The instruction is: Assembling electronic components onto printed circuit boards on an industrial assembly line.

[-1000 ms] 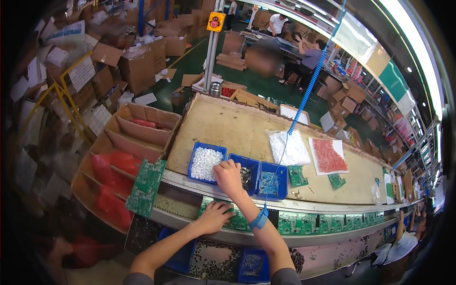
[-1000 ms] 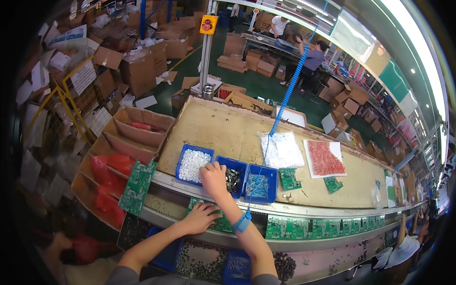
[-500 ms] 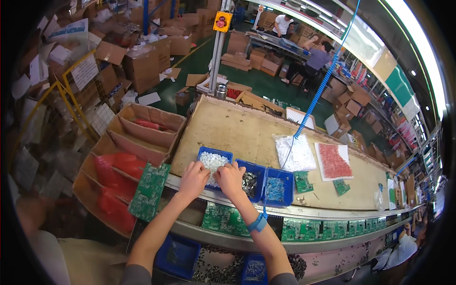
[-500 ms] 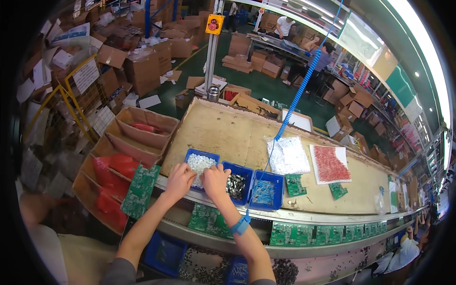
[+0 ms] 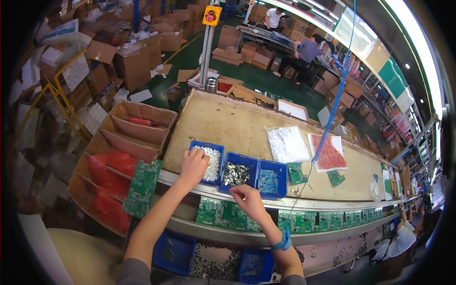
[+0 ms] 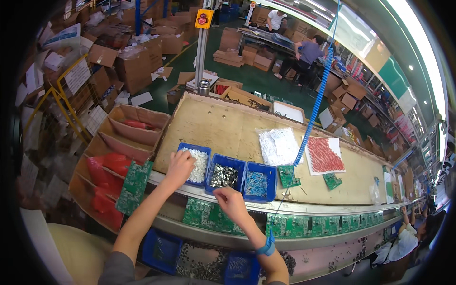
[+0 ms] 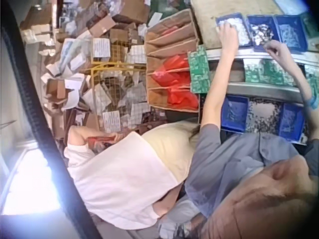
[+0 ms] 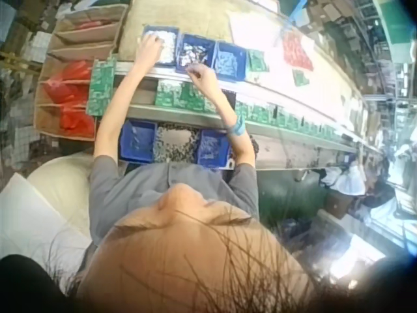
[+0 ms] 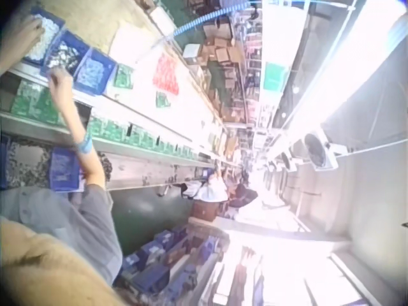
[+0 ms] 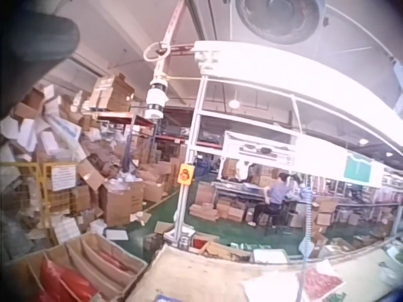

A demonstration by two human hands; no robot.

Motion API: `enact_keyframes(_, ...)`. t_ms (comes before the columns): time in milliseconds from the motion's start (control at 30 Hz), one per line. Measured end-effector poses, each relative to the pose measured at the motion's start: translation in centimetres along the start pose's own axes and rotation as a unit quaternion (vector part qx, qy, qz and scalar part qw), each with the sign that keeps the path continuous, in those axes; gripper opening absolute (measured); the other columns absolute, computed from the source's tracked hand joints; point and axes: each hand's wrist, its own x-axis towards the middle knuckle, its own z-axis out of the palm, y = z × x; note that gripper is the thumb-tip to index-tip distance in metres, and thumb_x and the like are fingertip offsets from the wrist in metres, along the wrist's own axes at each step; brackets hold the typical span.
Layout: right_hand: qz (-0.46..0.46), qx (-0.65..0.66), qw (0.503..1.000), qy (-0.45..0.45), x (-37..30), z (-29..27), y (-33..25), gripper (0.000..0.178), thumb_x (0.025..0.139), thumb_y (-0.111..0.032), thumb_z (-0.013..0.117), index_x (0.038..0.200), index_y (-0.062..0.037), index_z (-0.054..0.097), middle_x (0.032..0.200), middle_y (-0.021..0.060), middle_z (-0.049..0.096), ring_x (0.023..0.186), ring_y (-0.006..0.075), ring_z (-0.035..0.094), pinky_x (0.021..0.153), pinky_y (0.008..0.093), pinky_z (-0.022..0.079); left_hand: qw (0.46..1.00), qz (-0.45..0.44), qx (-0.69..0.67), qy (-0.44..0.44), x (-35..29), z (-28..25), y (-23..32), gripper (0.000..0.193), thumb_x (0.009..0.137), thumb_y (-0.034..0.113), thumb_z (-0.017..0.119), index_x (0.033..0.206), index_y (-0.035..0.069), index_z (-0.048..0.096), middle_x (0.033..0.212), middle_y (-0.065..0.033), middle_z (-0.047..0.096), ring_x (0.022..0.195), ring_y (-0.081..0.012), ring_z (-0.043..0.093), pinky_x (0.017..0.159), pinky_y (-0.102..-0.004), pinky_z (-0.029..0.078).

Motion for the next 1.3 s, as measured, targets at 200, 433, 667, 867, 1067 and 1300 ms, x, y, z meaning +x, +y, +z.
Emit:
enact_keyframes(200, 0.077, -0.005, 0.997, -0.032, -4.5, -1.2, 2.1, 0.01, 0.08, -0.004, 0.065, 0.089, 0.0002, 0.065, 0.081, 0.0138, 0.066, 0.068, 0.0225, 0.065, 0.063, 0.0297, 0.051, 0.998, -0.003, 0.046, -0.051, 1.0, 0.6, -0.3, 0.011, 0.068, 0.015, 0.072, 0.076, 0.01, 0.066, 0.086, -0.0035, 0.056, 0.089, -0.0223, 0.053, 0.076, -0.0388, 0.037)
enact_keyframes(433, 0.0, -0.085, 0.993, -0.077, -4.8, 0.5, 3.9, 0.009, 0.08, -0.005, 0.062, 0.086, -0.0015, 0.066, 0.082, 0.0146, 0.063, 0.076, 0.0319, 0.062, 0.07, 0.0385, 0.05, 0.999, -0.016, 0.021, -0.046, 1.5, 0.8, -0.5, 0.008, 0.069, 0.014, 0.071, 0.073, 0.009, 0.067, 0.082, -0.0039, 0.059, 0.085, -0.0231, 0.058, 0.072, -0.0396, 0.041)
enact_keyframes(667, -0.028, -0.145, 0.986, -0.081, -4.6, 1.4, 4.5, 0.011, 0.079, -0.004, 0.058, 0.086, -0.0032, 0.067, 0.081, 0.0139, 0.062, 0.078, 0.0337, 0.061, 0.071, 0.0404, 0.051, 0.997, -0.036, -0.061, 0.03, 1.7, 0.1, -0.6, 0.005, 0.074, 0.011, 0.069, 0.075, 0.007, 0.065, 0.08, -0.0055, 0.058, 0.079, -0.0254, 0.059, 0.068, -0.0401, 0.044)
enact_keyframes(867, -0.041, -0.17, 0.981, -0.086, -4.5, 1.5, 4.6, 0.008, 0.081, -0.005, 0.059, 0.086, -0.0033, 0.066, 0.082, 0.0134, 0.061, 0.079, 0.0329, 0.061, 0.072, 0.0397, 0.05, 0.989, -0.064, -0.123, 0.047, 1.9, 0.2, -0.8, 0.007, 0.077, 0.01, 0.065, 0.081, 0.005, 0.062, 0.082, -0.0094, 0.061, 0.081, -0.0288, 0.061, 0.07, -0.0413, 0.047)
enact_keyframes(1067, -0.03, -0.119, 0.99, -0.073, -4.4, 1.7, 4.5, 0.009, 0.081, -0.005, 0.06, 0.086, -0.0029, 0.066, 0.082, 0.0136, 0.061, 0.079, 0.0332, 0.06, 0.072, 0.0397, 0.049, 0.974, -0.113, -0.193, 0.042, 2.3, 0.3, -1.3, 0.006, 0.077, 0.006, 0.064, 0.081, 0.004, 0.06, 0.08, -0.013, 0.063, 0.076, -0.0323, 0.062, 0.064, -0.0414, 0.049)
enact_keyframes(1300, -0.019, -0.115, 0.991, -0.059, -4.6, 2.0, 4.2, 0.008, 0.08, -0.005, 0.061, 0.086, -0.0023, 0.066, 0.082, 0.0136, 0.062, 0.079, 0.0333, 0.06, 0.071, 0.0394, 0.049, 0.966, -0.113, -0.227, 0.048, 2.2, -1.2, -0.5, 0.007, 0.078, 0.006, 0.064, 0.081, 0.003, 0.059, 0.079, -0.0131, 0.062, 0.07, -0.031, 0.062, 0.062, -0.0395, 0.049)
